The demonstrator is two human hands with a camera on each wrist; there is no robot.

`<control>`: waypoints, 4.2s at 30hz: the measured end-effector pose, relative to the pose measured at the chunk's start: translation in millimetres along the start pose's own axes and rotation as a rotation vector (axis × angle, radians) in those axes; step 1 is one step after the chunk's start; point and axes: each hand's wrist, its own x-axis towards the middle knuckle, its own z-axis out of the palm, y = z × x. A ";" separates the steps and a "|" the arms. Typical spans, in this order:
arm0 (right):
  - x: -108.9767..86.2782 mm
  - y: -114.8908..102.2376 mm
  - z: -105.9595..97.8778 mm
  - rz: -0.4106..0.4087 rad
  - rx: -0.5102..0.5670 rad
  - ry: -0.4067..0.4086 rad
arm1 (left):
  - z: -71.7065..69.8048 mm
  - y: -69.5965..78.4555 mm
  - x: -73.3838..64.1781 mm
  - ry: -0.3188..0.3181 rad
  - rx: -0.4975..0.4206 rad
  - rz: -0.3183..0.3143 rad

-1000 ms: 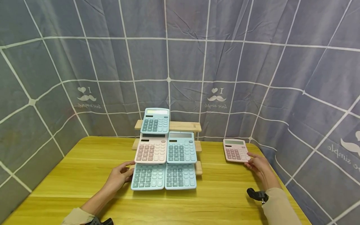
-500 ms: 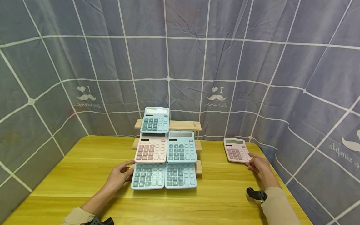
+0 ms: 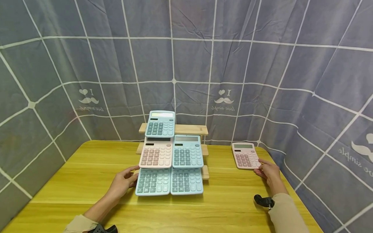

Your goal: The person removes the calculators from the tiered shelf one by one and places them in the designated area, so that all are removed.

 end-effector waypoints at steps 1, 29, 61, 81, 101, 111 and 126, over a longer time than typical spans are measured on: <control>-0.6 0.6 0.6 -0.002 -0.005 0.012 | 0.0 -0.3 0.2 0.000 0.001 -0.002; 2.4 5.8 10.0 -0.084 -0.039 0.071 | -0.7 -0.7 0.8 -0.001 0.004 -0.004; 10.7 -4.1 14.7 -0.061 -0.138 0.011 | 0.8 -0.5 1.7 -0.003 0.026 -0.009; 13.8 -3.5 18.3 -0.090 -0.128 -0.009 | -0.3 -1.6 1.0 -0.006 0.021 -0.011; -4.3 -7.7 10.7 -0.114 -0.085 -0.015 | 1.3 0.4 2.2 -0.007 0.021 -0.013; -17.7 -14.7 13.1 -0.196 -0.105 -0.048 | 0.6 -0.6 -0.5 -0.010 0.015 -0.013; -43.0 -40.7 31.9 -0.354 -0.142 -0.230 | 1.1 -3.4 -0.3 -0.005 -0.001 -0.030</control>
